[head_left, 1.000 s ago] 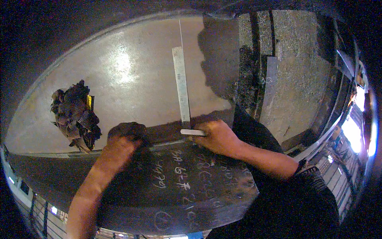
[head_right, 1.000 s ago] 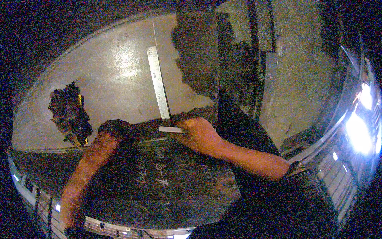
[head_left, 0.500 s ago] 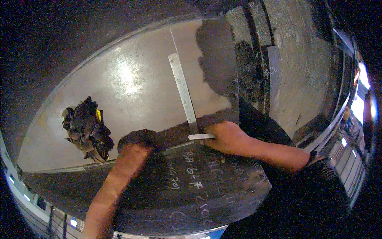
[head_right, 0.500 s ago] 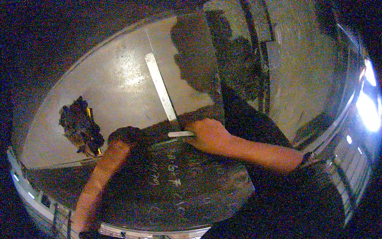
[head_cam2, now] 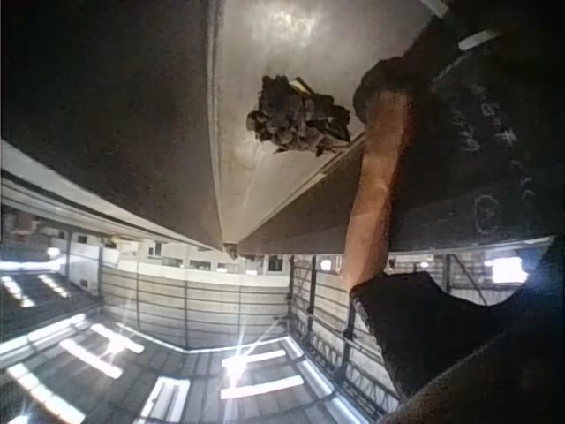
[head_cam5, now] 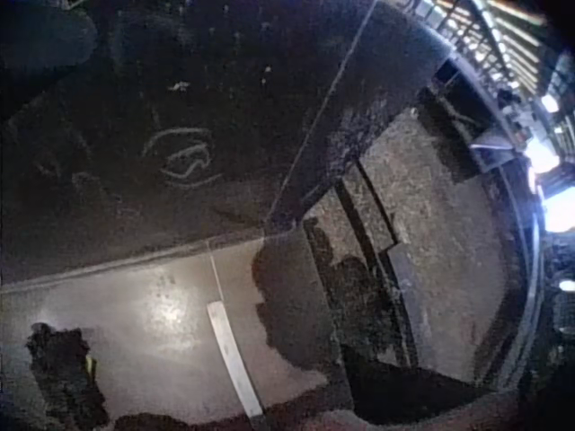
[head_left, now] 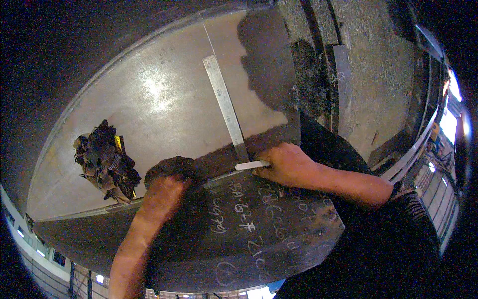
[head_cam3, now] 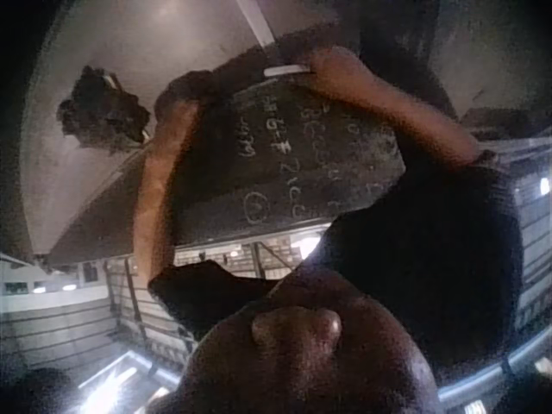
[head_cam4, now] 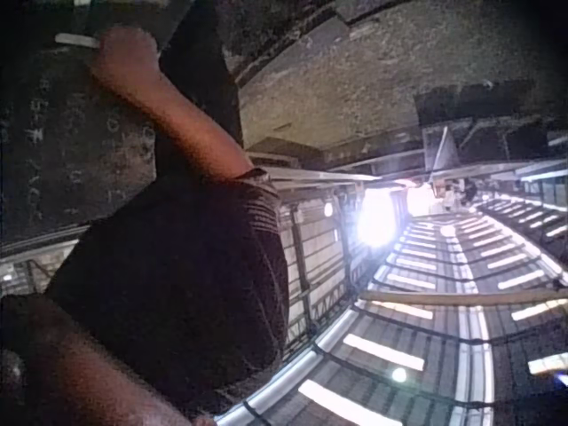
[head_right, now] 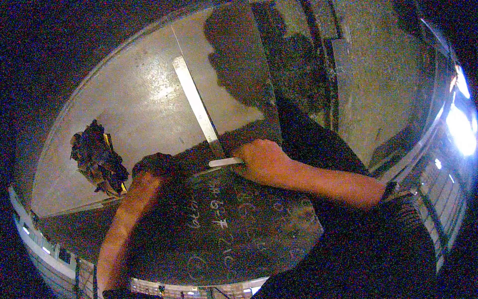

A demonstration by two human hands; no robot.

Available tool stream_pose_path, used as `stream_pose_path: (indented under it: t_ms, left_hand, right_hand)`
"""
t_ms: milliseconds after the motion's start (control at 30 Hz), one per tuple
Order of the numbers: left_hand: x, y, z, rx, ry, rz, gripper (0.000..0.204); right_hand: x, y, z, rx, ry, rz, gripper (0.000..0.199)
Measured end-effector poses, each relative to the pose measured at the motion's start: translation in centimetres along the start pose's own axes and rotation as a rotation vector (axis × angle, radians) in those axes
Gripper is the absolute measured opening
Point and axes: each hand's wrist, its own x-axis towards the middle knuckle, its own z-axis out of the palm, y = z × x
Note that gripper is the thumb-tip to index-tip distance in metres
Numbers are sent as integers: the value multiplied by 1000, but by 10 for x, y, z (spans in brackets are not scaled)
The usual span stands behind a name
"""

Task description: The person wipes a metal sheet with a cloth, then uses a tape measure, a try square, and a white marker to measure and mark lines on the sheet. The person repeatedly repositions the try square and marks multiple lines on the same sheet.

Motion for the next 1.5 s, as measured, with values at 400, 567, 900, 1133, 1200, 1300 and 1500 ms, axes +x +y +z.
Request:
stream_pose_path:
  t_ms: [400, 567, 900, 1133, 1200, 1300, 1500]
  left_hand:
    - [4, 7, -6, 18, -22, -17, 25]
    - [2, 1, 0, -33, 73, 59, 24]
    - [2, 4, -8, 3, -7, -11, 27]
    - [-13, -4, 8, 34, 104, 62, 32]
    - [-4, -7, 8, 25, 95, 73, 33]
    - [3, 0, -2, -3, -3, -14, 32]
    - [-2, -2, 1, 42, 56, 21, 29]
  right_hand:
    - [-26, -10, -5, 85, 92, -183, 24]
    - [-37, -18, -16, -99, 132, -245, 23]
    - [-44, -33, -23, -129, 250, 24, 24]
    - [-26, -46, -22, -138, 222, 102, 30]
    - [-21, -45, -19, -146, 225, 134, 30]
    - [-16, -46, -20, -122, 177, 162, 33]
    - [-13, -54, -26, -58, 135, 169, 38]
